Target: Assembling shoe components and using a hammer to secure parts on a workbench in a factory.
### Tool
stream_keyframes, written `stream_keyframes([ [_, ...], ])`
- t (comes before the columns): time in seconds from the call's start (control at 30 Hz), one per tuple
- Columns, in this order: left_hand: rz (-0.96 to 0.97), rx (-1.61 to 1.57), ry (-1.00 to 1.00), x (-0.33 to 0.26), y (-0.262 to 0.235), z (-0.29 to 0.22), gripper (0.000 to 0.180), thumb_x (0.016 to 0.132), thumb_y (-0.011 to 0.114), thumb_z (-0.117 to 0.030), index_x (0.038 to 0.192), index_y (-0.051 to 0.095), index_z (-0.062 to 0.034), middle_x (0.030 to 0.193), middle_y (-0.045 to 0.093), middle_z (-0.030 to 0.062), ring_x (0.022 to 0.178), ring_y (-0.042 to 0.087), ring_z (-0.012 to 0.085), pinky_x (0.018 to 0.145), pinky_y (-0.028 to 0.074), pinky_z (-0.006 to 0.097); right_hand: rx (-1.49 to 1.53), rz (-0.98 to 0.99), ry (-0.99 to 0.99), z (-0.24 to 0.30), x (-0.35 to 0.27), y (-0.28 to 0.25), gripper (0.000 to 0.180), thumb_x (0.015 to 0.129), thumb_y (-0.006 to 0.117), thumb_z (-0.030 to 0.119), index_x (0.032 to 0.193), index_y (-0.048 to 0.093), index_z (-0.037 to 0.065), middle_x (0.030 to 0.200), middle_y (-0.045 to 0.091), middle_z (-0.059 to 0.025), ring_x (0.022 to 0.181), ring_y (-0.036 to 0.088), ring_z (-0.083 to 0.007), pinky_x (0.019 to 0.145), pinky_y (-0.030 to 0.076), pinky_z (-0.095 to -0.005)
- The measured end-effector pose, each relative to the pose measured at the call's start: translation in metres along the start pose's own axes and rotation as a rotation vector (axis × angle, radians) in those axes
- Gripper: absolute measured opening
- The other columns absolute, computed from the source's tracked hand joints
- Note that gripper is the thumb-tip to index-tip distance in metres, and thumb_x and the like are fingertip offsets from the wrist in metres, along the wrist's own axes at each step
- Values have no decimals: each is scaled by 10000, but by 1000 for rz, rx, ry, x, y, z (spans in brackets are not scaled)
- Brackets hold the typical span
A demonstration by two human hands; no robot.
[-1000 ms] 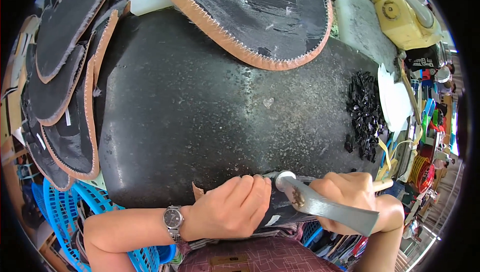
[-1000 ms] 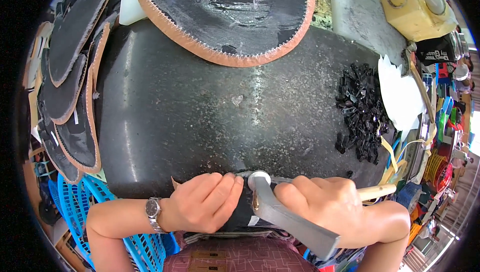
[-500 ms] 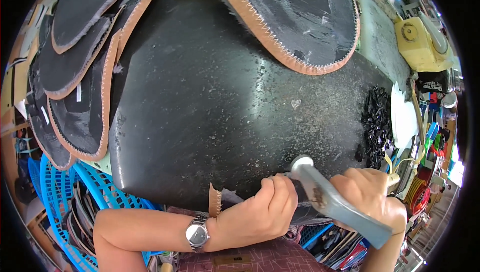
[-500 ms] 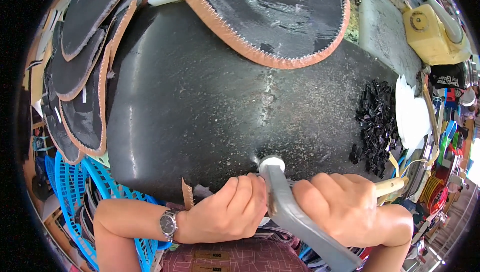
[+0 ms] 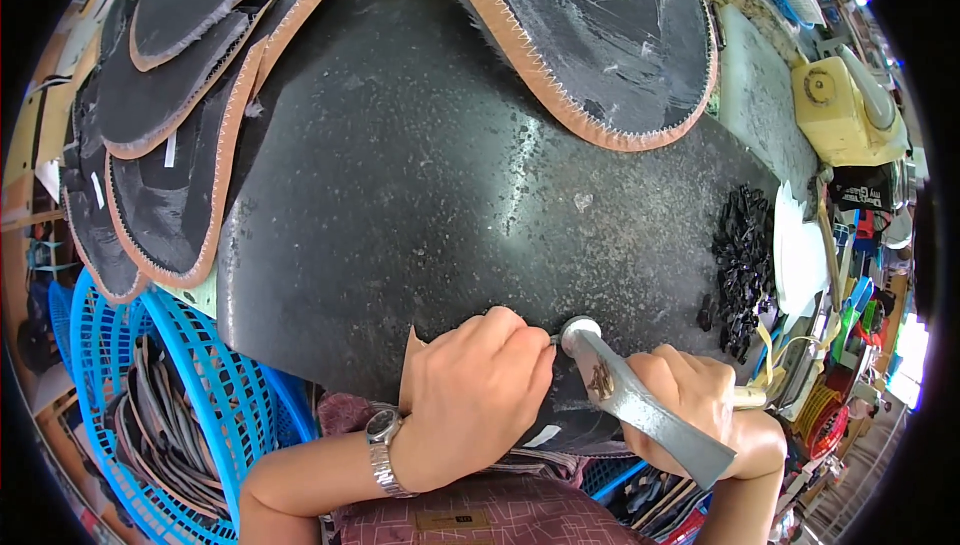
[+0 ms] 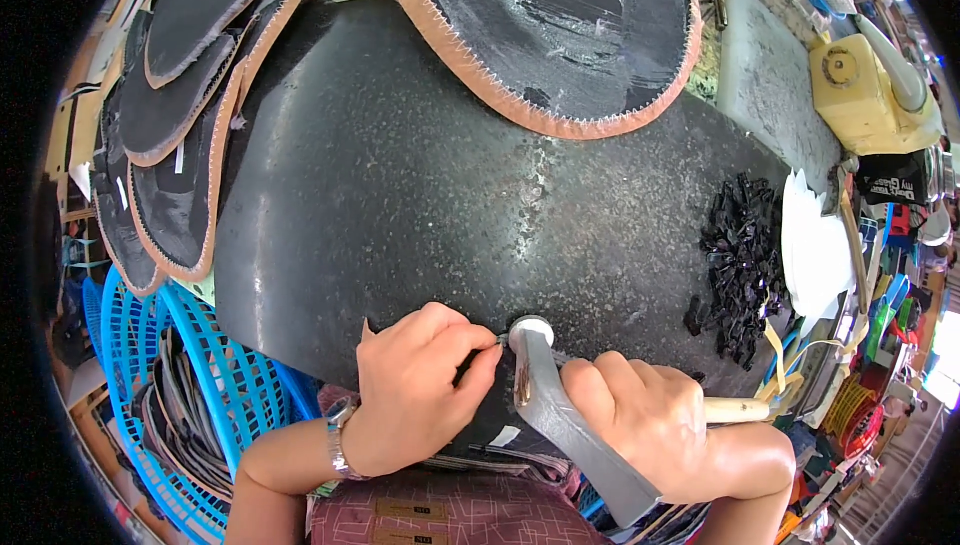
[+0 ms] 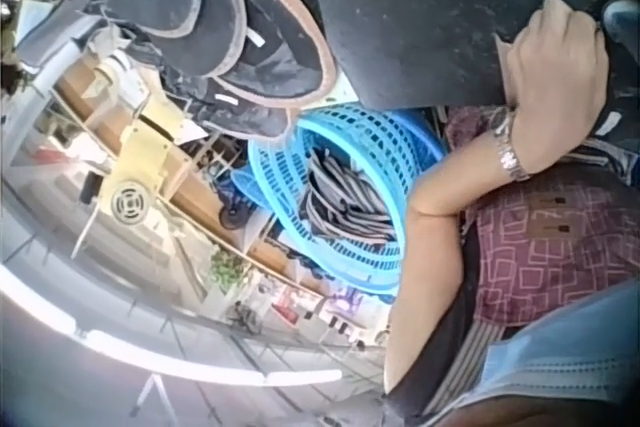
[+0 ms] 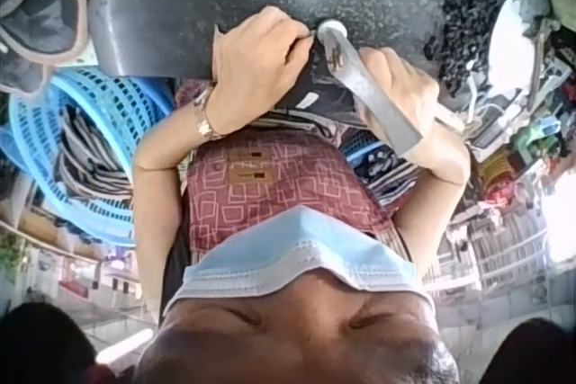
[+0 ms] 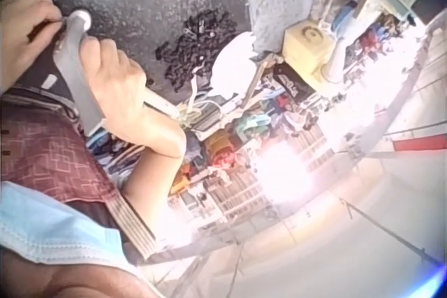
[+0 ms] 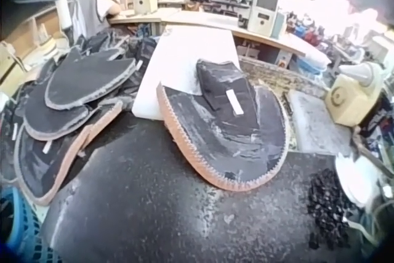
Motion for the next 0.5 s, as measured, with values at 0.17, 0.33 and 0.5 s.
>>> stream_keyframes([
  [0.17, -77, 273, 194, -14, 7, -15, 143, 701, 707, -45, 831, 648, -41, 751, 578, 33, 577, 552, 163, 497, 400, 274, -29, -55, 25, 3, -1, -2, 297, 687, 623, 177, 924, 497, 50, 653, 430, -48, 503, 546, -217, 417, 429, -349],
  [0.33, -74, 639, 491, -25, 19, -19, 198, 715, 671, -42, 886, 658, 58, 754, 574, 71, 570, 501, 131, 507, 374, 231, -67, -23, -15, 2, 3, -3, 299, 680, 628, 191, 913, 503, 52, 653, 444, -46, 497, 546, -213, 416, 431, -343],
  [0.5, -16, 796, 647, -26, 26, -26, 215, 738, 616, -60, 857, 649, 116, 742, 578, 104, 616, 505, 141, 544, 389, 230, -24, -3, -96, -6, 8, -18, 313, 691, 622, 207, 933, 500, 51, 671, 457, -44, 512, 555, -208, 437, 440, -336],
])
Point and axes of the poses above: each hand's wrist, its own x-axis towards the middle knuckle, its own y-axis out of the palm, z = x × y, the point moved 3 cm from there along x, towards the middle knuckle
